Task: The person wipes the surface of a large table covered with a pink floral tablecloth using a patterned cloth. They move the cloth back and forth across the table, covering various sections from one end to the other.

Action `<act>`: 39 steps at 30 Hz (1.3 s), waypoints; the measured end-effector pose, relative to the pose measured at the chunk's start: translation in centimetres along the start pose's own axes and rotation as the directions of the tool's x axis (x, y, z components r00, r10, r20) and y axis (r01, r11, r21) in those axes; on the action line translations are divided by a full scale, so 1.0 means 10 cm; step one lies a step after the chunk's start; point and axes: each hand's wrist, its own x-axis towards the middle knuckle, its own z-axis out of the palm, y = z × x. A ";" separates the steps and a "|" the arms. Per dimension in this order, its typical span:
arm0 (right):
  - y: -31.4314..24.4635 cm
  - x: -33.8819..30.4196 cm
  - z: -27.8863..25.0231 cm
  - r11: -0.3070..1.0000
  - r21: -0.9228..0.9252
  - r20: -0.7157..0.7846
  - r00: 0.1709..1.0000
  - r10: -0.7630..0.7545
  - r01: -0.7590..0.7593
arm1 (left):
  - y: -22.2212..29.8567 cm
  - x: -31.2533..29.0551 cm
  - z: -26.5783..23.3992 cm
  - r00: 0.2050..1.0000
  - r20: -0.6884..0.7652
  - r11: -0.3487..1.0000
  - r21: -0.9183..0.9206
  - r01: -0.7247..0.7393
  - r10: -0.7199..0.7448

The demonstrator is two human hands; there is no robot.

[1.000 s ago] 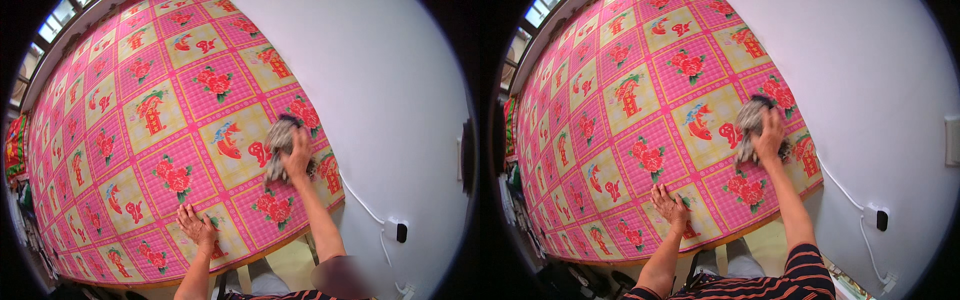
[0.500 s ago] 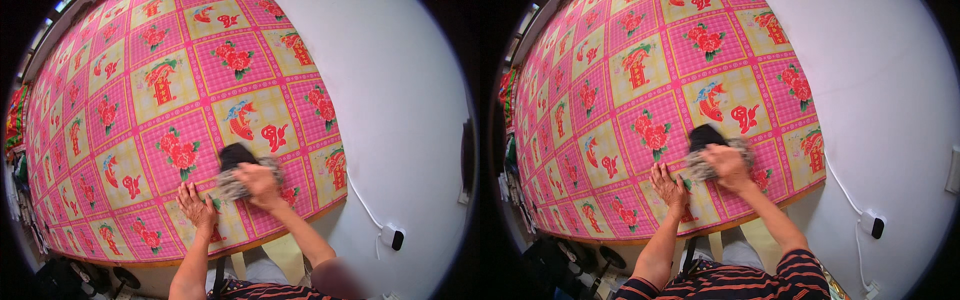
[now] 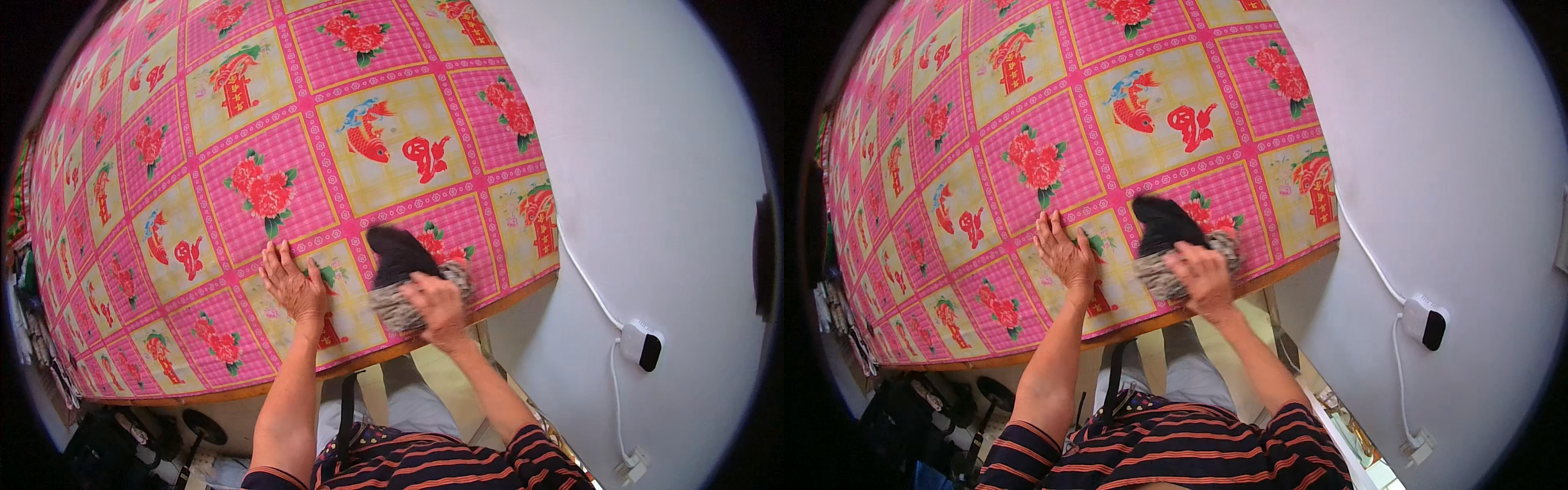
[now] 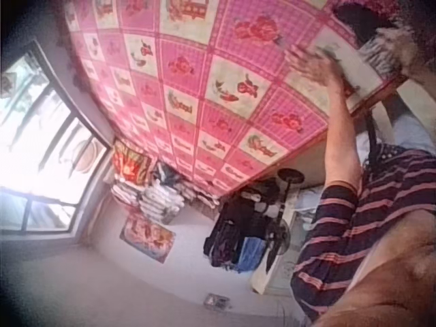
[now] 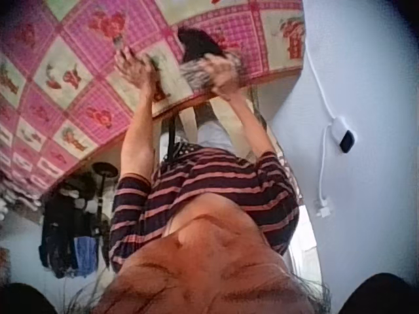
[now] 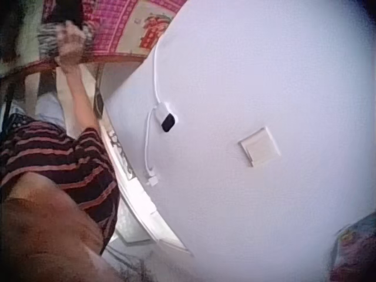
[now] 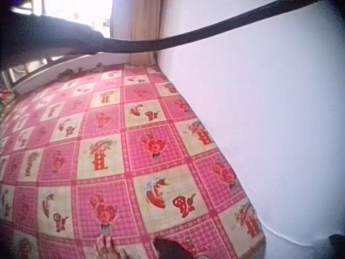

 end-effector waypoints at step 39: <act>-1.95 1.16 -1.16 0.852 0.461 -0.546 0.836 0.052 0.248 | -0.94 -0.66 -1.10 0.952 0.157 0.947 -0.232 -0.223 0.262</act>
